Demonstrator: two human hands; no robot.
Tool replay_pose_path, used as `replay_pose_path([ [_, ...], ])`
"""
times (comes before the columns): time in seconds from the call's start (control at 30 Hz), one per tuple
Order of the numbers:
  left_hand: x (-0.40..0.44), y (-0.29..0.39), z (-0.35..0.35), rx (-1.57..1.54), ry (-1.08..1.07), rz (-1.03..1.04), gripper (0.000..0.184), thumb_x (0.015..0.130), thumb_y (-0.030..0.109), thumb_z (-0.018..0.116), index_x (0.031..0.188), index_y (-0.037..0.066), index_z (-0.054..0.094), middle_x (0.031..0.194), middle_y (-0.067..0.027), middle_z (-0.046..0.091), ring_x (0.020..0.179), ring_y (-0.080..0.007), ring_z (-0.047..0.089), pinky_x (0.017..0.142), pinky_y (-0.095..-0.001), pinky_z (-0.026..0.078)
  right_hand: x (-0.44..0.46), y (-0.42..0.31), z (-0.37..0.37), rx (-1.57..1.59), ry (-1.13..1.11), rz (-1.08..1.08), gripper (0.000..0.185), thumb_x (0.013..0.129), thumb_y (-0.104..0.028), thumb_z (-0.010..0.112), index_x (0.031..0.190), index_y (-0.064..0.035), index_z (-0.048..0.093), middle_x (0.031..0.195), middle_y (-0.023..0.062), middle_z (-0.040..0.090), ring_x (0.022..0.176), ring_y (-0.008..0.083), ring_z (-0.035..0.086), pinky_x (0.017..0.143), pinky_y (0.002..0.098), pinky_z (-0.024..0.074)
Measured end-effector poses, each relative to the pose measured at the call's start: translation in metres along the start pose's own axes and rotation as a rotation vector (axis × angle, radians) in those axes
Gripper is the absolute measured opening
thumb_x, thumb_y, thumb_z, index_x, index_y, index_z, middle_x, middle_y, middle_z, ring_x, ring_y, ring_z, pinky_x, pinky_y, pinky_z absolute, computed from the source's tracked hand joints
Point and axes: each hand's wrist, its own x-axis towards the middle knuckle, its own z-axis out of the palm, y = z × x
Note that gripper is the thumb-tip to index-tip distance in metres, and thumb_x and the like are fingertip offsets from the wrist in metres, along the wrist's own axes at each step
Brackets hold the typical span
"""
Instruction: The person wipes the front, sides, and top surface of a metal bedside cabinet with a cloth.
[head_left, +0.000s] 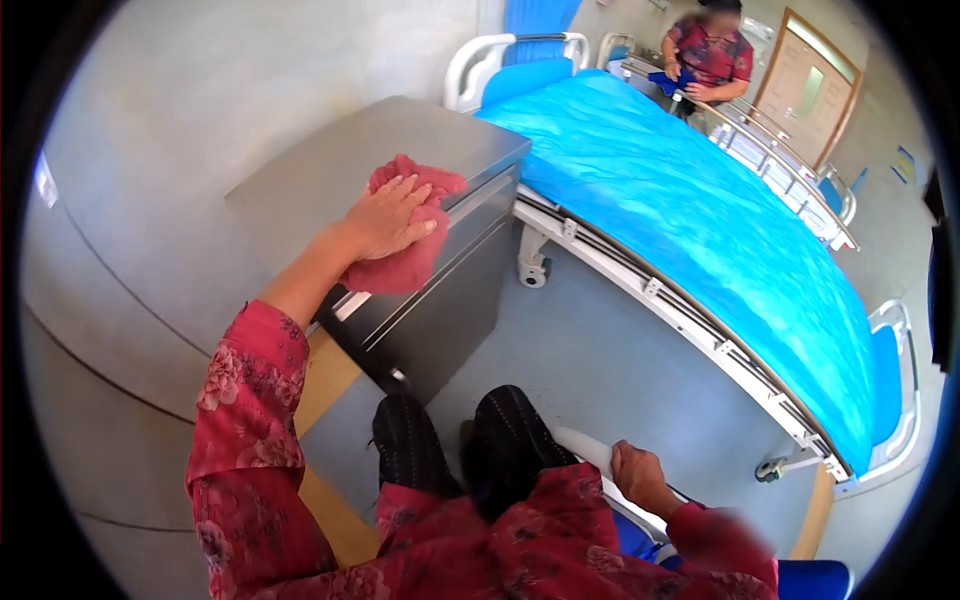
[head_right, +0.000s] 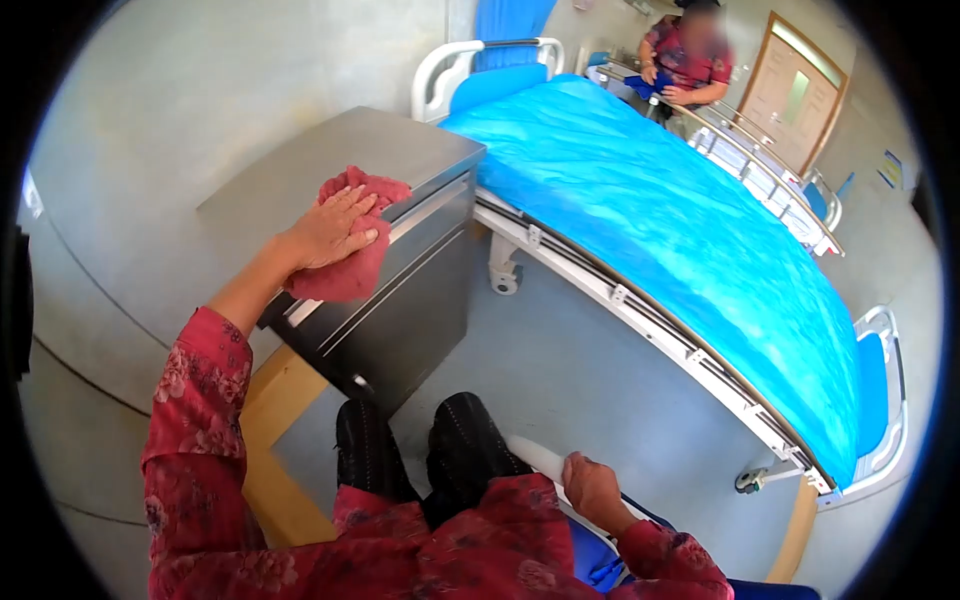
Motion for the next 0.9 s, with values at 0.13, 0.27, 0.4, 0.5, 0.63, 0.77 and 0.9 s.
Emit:
replay_pose_path([
  [0.13,0.044,0.002,0.002,-0.026,-0.017,-0.01,0.086,0.1,0.069,0.033,0.16,0.007,0.031,0.167,-0.0204,0.025,0.155,-0.0365,0.023,0.123,-0.055,0.02,0.001,0.004,0.002,-0.111,-0.085,0.009,0.021,0.102,-0.022,0.049,0.098,-0.0027,0.057,0.087,0.0179,0.07,0.075,0.0398,0.071,0.067,0.0482,0.0583],
  [0.27,0.078,0.006,0.0,-0.084,-0.099,-0.088,0.091,0.098,0.074,0.031,0.162,0.009,0.028,0.168,-0.0211,0.021,0.156,-0.0375,0.018,0.124,-0.0556,0.015,0.0,0.003,-0.001,0.002,-0.007,0.004,0.023,0.102,-0.025,0.049,0.096,-0.0039,0.058,0.081,0.018,0.07,0.068,0.0403,0.069,0.061,0.0507,0.0566],
  [0.4,0.109,0.008,-0.005,-0.094,-0.137,-0.177,0.094,0.096,0.078,0.027,0.162,0.011,0.027,0.168,-0.0223,0.019,0.156,-0.0386,0.017,0.125,-0.055,0.014,0.003,0.011,0.005,0.05,0.036,-0.03,0.022,0.102,-0.024,0.048,0.096,-0.0043,0.057,0.082,0.0171,0.068,0.067,0.0391,0.068,0.057,0.0505,0.0542],
  [0.5,0.138,-0.001,0.01,-0.077,-0.112,-0.182,0.095,0.094,0.081,0.025,0.163,0.016,0.027,0.17,-0.0182,0.018,0.156,-0.0399,0.018,0.123,-0.0621,0.012,0.002,0.001,-0.012,0.074,-0.033,-0.01,0.021,0.101,-0.021,0.049,0.103,-0.0021,0.059,0.089,0.021,0.068,0.075,0.0441,0.067,0.068,0.0527,0.0549],
  [0.63,0.167,-0.004,0.011,-0.13,-0.073,-0.204,0.09,0.094,0.08,0.026,0.163,0.022,0.029,0.17,-0.0172,0.019,0.156,-0.0407,0.018,0.122,-0.0641,0.011,0.006,0.003,-0.013,0.15,-0.06,0.009,0.023,0.101,-0.021,0.048,0.108,-0.002,0.061,0.092,0.0231,0.069,0.08,0.0447,0.068,0.073,0.0529,0.0555],
  [0.77,0.187,-0.012,0.014,-0.118,-0.073,-0.242,0.082,0.095,0.079,0.027,0.161,0.031,0.033,0.169,-0.0148,0.021,0.157,-0.0383,0.016,0.122,-0.0642,0.01,0.013,-0.006,-0.019,0.181,-0.143,0.184,0.022,0.101,-0.022,0.048,0.098,-0.0038,0.06,0.089,0.0214,0.07,0.078,0.0448,0.068,0.074,0.0534,0.0551],
  [0.9,0.207,-0.024,0.016,-0.122,-0.098,-0.253,0.079,0.096,0.076,0.03,0.161,0.032,0.031,0.171,-0.0119,0.018,0.157,-0.0375,0.016,0.123,-0.0647,0.009,0.017,-0.016,-0.023,0.158,-0.139,0.115,0.023,0.102,-0.019,0.047,0.1,-0.0027,0.063,0.082,0.0234,0.068,0.077,0.0482,0.066,0.074,0.0546,0.0542],
])
